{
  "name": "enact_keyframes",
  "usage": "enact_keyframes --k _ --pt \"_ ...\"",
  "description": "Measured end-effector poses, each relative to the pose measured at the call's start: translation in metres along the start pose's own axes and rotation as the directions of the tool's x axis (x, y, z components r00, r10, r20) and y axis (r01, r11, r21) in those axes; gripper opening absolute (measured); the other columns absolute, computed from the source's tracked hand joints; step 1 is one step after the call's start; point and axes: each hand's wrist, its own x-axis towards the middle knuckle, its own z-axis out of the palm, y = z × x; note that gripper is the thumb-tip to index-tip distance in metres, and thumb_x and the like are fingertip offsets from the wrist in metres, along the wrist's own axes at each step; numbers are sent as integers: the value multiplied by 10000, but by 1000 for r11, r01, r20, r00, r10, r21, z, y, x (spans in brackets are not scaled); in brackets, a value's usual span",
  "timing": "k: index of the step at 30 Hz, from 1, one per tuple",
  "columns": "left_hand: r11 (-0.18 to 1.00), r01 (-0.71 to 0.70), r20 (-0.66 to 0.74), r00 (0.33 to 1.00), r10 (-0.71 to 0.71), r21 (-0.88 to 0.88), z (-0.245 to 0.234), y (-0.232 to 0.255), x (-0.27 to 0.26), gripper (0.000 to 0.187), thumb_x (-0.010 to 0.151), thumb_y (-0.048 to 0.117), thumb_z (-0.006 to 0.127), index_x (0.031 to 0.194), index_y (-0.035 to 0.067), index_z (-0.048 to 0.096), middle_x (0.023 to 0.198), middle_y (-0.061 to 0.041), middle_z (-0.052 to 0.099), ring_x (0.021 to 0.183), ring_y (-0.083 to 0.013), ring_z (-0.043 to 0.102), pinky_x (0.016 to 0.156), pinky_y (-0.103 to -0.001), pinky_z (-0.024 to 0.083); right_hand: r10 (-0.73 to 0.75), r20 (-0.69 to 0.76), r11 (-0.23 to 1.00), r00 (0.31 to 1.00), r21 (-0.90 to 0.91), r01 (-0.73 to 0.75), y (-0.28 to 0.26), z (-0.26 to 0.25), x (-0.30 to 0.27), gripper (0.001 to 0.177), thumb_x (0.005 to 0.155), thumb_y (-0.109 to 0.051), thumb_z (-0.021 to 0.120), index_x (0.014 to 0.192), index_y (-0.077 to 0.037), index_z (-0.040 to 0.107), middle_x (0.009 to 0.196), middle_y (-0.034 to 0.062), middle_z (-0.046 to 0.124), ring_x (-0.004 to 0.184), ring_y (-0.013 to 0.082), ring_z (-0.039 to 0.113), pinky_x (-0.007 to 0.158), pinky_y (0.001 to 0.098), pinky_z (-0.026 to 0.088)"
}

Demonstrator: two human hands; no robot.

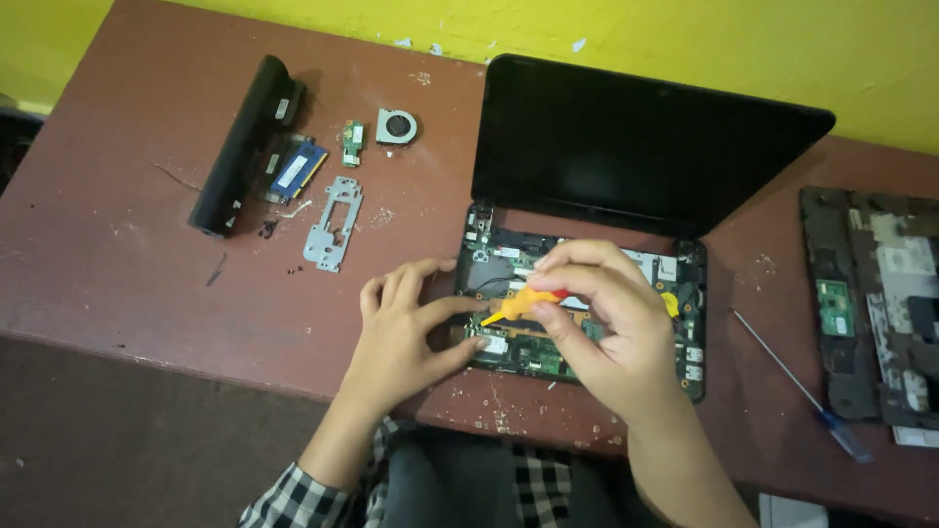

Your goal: A person uses a screwdriver to manipulate and disconnect a ribbon cable from a laptop motherboard during disassembly.

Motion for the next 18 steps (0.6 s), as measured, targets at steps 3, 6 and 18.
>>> enact_keyframes --k 3,6,18 --pt "1000 6 -12 1000 -6 -31 1 -1 -3 330 771 466 746 1073 335 723 1318 -17 495 1241 -243 454 946 -477 243 10 -24 999 1000 34 -9 -1 0 -4 128 905 -28 622 1031 -7 632 1058 147 593 991 232 637 827 287 619" --pt "997 -11 -56 998 7 -71 1 -3 -2 251 802 475 717 998 319 731 1304 -18 522 1238 -249 478 950 -472 260 7 -47 1000 999 31 -6 1 0 -5 117 917 -36 622 1033 -32 621 1080 135 588 1014 235 636 877 315 607" --pt "981 73 -414 910 9 182 -37 -57 -23 85 818 145 720 874 201 752 1165 -127 661 1068 -325 616 873 -487 465 2 -355 999 935 34 11 10 -27 -39 102 952 -23 587 1044 -31 544 1128 176 565 997 310 693 913 365 659"
